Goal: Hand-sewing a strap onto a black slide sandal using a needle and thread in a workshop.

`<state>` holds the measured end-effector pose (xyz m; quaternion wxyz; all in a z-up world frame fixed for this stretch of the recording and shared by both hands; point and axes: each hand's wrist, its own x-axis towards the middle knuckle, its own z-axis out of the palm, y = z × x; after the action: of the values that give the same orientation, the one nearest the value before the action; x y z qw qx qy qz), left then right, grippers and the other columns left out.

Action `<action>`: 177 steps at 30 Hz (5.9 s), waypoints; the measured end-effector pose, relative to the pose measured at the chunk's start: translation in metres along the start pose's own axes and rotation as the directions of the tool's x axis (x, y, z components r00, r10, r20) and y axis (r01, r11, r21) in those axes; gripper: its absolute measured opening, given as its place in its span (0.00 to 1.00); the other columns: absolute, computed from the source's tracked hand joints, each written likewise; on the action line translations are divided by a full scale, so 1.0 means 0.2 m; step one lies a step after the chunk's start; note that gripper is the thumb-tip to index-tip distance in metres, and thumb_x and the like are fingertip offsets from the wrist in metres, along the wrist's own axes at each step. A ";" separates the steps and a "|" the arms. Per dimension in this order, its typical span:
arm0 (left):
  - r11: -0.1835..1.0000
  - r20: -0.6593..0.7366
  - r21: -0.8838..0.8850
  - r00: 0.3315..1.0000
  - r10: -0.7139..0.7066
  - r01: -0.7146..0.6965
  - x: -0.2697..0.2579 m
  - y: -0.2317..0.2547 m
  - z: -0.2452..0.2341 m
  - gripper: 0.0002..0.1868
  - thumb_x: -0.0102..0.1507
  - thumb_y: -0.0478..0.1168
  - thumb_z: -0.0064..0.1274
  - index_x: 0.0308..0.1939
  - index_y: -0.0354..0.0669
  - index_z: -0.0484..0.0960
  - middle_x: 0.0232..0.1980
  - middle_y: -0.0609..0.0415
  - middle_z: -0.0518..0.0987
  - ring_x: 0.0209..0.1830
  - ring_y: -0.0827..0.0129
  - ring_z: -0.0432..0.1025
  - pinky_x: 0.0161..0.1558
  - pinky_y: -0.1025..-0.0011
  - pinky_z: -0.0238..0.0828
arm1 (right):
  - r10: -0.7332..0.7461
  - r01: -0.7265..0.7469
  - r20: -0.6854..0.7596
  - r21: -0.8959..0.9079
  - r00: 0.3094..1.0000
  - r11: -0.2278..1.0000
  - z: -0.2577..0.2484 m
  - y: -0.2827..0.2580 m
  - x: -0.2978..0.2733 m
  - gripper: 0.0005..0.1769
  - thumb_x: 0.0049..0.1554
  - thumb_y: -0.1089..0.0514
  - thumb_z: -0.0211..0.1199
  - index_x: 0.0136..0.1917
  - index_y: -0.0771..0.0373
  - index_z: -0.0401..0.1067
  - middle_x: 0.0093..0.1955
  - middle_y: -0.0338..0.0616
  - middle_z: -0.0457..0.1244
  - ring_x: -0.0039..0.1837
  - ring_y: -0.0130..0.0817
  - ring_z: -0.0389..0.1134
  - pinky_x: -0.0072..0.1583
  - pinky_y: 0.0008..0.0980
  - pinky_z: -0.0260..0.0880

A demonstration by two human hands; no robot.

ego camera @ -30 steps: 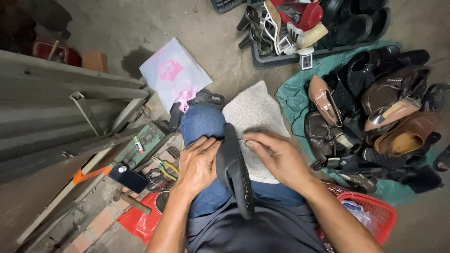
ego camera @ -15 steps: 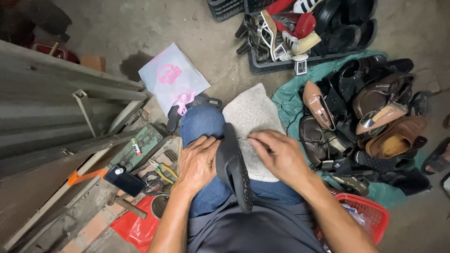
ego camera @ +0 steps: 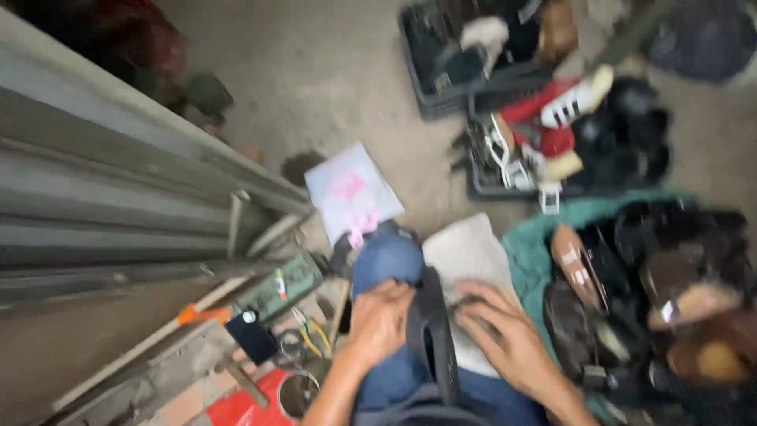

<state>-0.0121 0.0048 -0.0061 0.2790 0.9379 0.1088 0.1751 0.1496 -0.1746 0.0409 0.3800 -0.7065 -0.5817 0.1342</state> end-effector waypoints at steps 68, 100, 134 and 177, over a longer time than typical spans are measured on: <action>0.854 0.097 -0.232 0.885 -0.455 0.465 -0.05 0.18 -0.12 0.07 0.65 0.47 0.58 0.40 0.51 0.81 0.36 0.60 0.84 0.29 0.69 0.78 0.34 0.66 0.74 | 0.787 -0.767 0.097 0.323 0.609 0.554 -0.09 0.08 -0.38 0.21 0.61 0.48 0.52 0.52 0.64 0.78 0.52 0.40 0.72 0.55 0.32 0.69 0.62 0.34 0.66; 0.149 0.499 -0.802 0.786 -0.365 0.578 0.07 0.21 0.07 0.09 0.71 0.44 0.48 0.38 0.48 0.71 0.19 0.67 0.59 0.18 0.81 0.53 0.22 0.77 0.48 | 0.465 -0.487 -0.151 -0.179 0.872 0.855 0.14 0.10 -0.55 0.22 0.62 0.47 0.50 0.32 0.62 0.62 0.28 0.49 0.60 0.31 0.51 0.61 0.36 0.48 0.57; 0.540 0.169 -0.668 0.811 -0.560 0.512 -0.70 -0.16 -0.55 0.16 0.65 0.46 0.55 0.25 0.44 0.80 0.21 0.63 0.69 0.21 0.76 0.60 0.26 0.75 0.60 | 0.574 -0.565 -0.083 -0.342 0.814 0.751 0.16 -0.03 -0.43 0.25 0.60 0.39 0.50 0.33 0.58 0.70 0.29 0.47 0.66 0.32 0.55 0.67 0.35 0.50 0.60; 0.680 0.421 -0.319 0.742 -0.522 0.660 -0.31 0.09 -0.22 0.14 0.66 0.41 0.52 0.57 0.53 0.77 0.39 0.56 0.90 0.30 0.62 0.85 0.33 0.60 0.77 | 0.578 -0.663 0.437 0.058 0.689 0.746 -0.01 0.04 -0.67 0.26 0.51 0.30 0.67 0.42 0.52 0.68 0.33 0.30 0.54 0.36 0.26 0.53 0.40 0.30 0.52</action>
<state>-0.0838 -0.0080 0.0216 0.5420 0.7743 0.3231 -0.0478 0.1187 -0.2991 0.0027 0.2599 -0.7754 -0.3524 0.4549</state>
